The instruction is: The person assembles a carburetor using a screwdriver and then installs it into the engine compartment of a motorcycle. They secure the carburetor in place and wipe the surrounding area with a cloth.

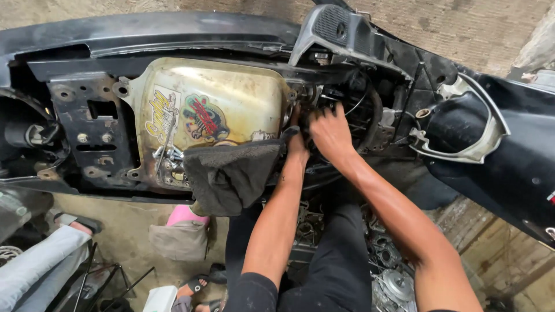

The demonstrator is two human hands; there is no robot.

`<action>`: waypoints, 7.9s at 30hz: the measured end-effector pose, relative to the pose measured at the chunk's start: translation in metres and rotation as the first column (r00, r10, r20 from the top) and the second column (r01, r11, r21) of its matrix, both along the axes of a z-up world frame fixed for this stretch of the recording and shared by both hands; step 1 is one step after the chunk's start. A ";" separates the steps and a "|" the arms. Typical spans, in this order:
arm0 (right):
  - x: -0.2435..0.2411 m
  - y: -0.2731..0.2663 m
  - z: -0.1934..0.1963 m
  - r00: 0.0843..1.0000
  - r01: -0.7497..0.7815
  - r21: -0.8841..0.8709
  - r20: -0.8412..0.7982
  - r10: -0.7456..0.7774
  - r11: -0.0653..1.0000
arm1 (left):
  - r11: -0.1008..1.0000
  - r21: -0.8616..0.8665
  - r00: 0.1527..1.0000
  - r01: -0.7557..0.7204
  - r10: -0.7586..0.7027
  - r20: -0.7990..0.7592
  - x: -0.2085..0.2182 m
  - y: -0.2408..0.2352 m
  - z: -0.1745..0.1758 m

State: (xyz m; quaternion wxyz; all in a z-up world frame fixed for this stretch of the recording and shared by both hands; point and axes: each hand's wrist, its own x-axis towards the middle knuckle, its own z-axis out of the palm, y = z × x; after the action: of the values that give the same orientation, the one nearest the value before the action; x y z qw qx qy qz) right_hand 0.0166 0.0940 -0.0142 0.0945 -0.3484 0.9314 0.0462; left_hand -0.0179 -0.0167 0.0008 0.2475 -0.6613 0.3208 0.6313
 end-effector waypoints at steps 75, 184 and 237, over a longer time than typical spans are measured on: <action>0.010 -0.027 0.000 0.992 0.119 0.047 -0.055 -0.116 0.992 | 0.919 0.089 0.874 -0.384 0.393 -0.285 0.065 0.026 -0.055; 0.075 -0.098 0.188 0.251 0.963 -0.259 0.962 -0.110 -0.069 | 0.109 -0.994 0.472 -0.017 -0.875 -0.104 0.150 -0.185 0.281; 0.169 0.107 0.219 0.185 0.849 -0.459 0.722 -0.667 -0.263 | 0.615 -0.648 0.291 0.449 -0.787 -0.544 0.143 0.140 0.234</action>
State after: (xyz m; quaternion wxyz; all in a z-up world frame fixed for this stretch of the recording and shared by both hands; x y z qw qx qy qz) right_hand 0.1859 0.2011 0.2044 0.0057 0.3293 0.7921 -0.5139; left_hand 0.1253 0.1236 0.2352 0.1748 -0.1557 0.7421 0.6281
